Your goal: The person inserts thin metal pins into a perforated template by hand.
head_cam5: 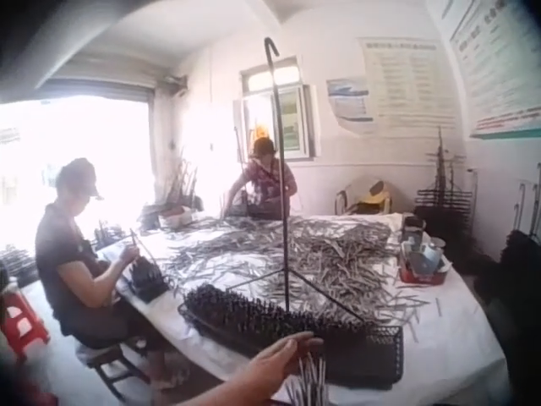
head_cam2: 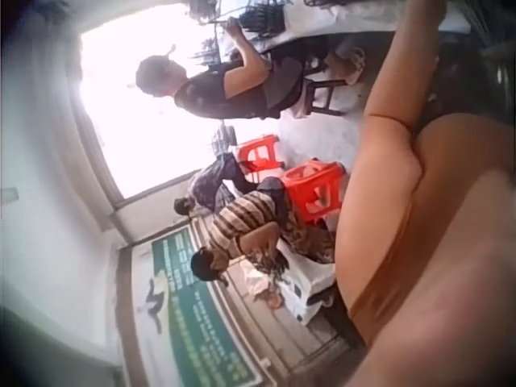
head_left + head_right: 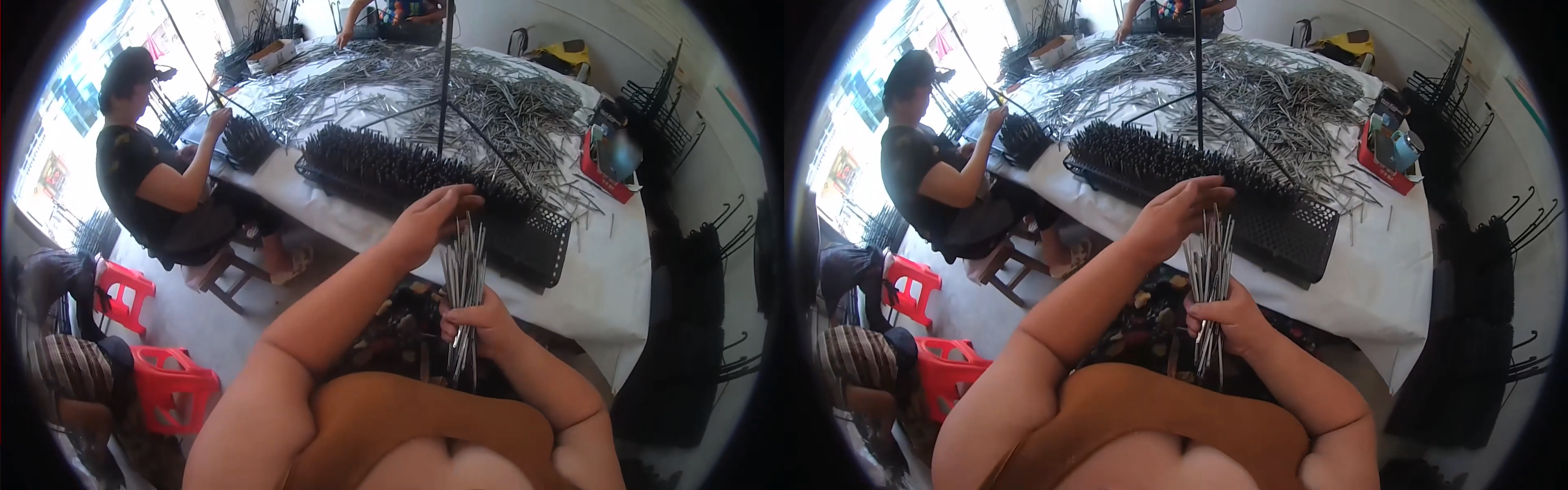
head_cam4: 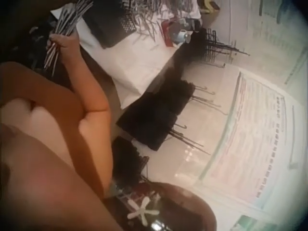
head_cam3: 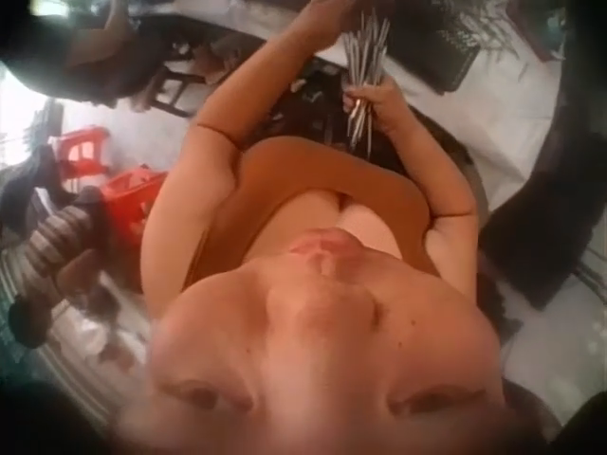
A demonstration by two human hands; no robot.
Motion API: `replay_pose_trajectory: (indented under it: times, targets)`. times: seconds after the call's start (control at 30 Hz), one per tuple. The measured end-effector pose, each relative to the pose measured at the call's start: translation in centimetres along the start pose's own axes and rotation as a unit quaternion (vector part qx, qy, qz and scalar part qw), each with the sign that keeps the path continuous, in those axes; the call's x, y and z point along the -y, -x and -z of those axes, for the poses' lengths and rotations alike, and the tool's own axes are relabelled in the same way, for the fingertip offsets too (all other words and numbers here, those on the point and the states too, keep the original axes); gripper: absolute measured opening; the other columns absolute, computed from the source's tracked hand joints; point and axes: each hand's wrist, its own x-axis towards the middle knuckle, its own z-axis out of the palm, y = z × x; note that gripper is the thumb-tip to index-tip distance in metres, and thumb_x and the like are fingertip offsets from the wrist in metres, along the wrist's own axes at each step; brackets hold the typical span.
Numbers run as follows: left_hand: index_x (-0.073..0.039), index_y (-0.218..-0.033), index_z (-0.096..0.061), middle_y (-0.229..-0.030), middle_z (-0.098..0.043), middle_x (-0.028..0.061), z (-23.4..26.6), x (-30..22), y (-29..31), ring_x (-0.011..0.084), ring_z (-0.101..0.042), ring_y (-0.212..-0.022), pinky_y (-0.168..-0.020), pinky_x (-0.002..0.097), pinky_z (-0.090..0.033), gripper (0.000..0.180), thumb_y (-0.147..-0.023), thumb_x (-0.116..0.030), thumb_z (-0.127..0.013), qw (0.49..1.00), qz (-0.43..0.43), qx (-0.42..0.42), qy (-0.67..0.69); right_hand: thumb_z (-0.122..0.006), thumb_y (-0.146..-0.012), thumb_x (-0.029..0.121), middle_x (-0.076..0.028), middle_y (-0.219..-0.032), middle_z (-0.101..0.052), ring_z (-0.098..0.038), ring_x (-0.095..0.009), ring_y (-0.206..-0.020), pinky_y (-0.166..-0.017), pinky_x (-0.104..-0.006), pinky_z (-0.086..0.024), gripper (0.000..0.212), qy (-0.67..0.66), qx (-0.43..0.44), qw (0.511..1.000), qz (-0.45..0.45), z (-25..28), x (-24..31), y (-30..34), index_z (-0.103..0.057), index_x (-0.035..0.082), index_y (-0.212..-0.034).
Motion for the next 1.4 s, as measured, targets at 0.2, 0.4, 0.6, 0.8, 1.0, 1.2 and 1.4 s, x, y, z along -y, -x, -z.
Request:
replay_pose_trajectory:
  times: [0.2, 0.4, 0.6, 0.8, 1.0, 1.2, 1.4]
  targets:
    - [0.004, -0.113, -0.064, -0.108, -0.07, 0.0172, -2.4, 1.2, 0.8, 0.0253, -0.069, -0.097, -0.089, 0.0368, -0.054, 0.032, -0.102, -0.022, -0.051, 0.987, 0.089, 0.134, -0.015, -0.071, -0.074, 0.005, -0.01, -0.085, -0.06, -0.064, -0.024, -0.072, -0.066, -0.0386, -0.054, 0.048, -0.045, 0.065, 0.996, -0.037, 1.3, -1.0, 1.5, -0.053, 0.005, -0.118]
    - [0.007, -0.101, -0.066, -0.097, -0.071, 0.0175, -2.5, 3.0, 2.0, 0.0257, -0.071, -0.09, -0.084, 0.0352, -0.056, 0.02, -0.098, -0.011, -0.056, 0.993, 0.081, 0.08, -0.035, -0.072, -0.075, 0.013, -0.011, -0.086, -0.061, -0.065, -0.03, -0.084, -0.081, -0.0437, -0.055, 0.053, -0.064, 0.118, 0.99, -0.051, 3.3, -2.2, 1.4, -0.052, 0.004, -0.123]
    - [0.001, -0.127, -0.054, -0.104, -0.07, 0.0184, -2.3, 4.8, 1.3, 0.0271, -0.07, -0.093, -0.083, 0.0368, -0.057, 0.03, -0.101, -0.011, -0.052, 0.996, 0.071, 0.042, -0.029, -0.072, -0.071, 0.016, -0.01, -0.082, -0.061, -0.064, -0.03, -0.086, -0.089, -0.0455, -0.051, 0.061, -0.049, 0.112, 0.992, -0.043, 3.9, -2.3, 1.1, -0.051, 0.004, -0.127]
    - [0.002, -0.119, -0.057, -0.116, -0.067, 0.0221, -3.4, 3.5, -1.3, 0.0339, -0.069, -0.101, -0.086, 0.0433, -0.057, 0.031, -0.104, -0.023, -0.046, 0.995, 0.091, 0.021, -0.031, -0.077, -0.071, 0.019, -0.015, -0.098, -0.064, -0.066, -0.031, -0.092, -0.087, -0.0419, -0.053, 0.077, -0.046, 0.105, 0.993, -0.031, 4.0, -1.6, 0.8, -0.044, 0.004, -0.139]
    - [0.003, -0.117, -0.062, -0.117, -0.067, 0.0256, 0.0, 4.9, -0.6, 0.0399, -0.065, -0.11, -0.095, 0.0495, -0.053, 0.036, -0.1, -0.026, -0.049, 0.976, 0.152, 0.077, 0.137, -0.076, -0.076, 0.02, -0.014, -0.096, -0.063, -0.065, -0.03, -0.093, -0.088, -0.0427, -0.053, 0.065, -0.066, 0.127, 0.989, -0.028, 4.4, -2.0, -0.4, -0.048, 0.004, -0.132]
    - [0.007, -0.125, -0.056, -0.12, -0.066, 0.0234, -0.4, 5.7, -0.1, 0.0305, -0.065, -0.112, -0.095, 0.0399, -0.05, 0.045, -0.104, -0.03, -0.042, 0.991, 0.124, 0.046, 0.018, -0.072, -0.073, 0.012, -0.012, -0.088, -0.061, -0.066, -0.028, -0.08, -0.083, -0.0438, -0.055, 0.056, -0.095, 0.105, 0.986, -0.086, 4.7, -2.2, -0.7, -0.052, 0.005, -0.125]
    - [0.007, -0.133, -0.051, -0.125, -0.063, 0.0238, -0.1, 3.8, 0.2, 0.0306, -0.062, -0.116, -0.098, 0.0389, -0.05, 0.053, -0.108, -0.036, -0.034, 0.983, 0.091, 0.005, -0.158, -0.07, -0.07, 0.005, -0.012, -0.081, -0.06, -0.064, -0.024, -0.067, -0.065, -0.0376, -0.056, 0.052, 0.03, 0.037, 0.998, -0.039, 3.0, -0.4, -0.3, -0.053, 0.002, -0.119]
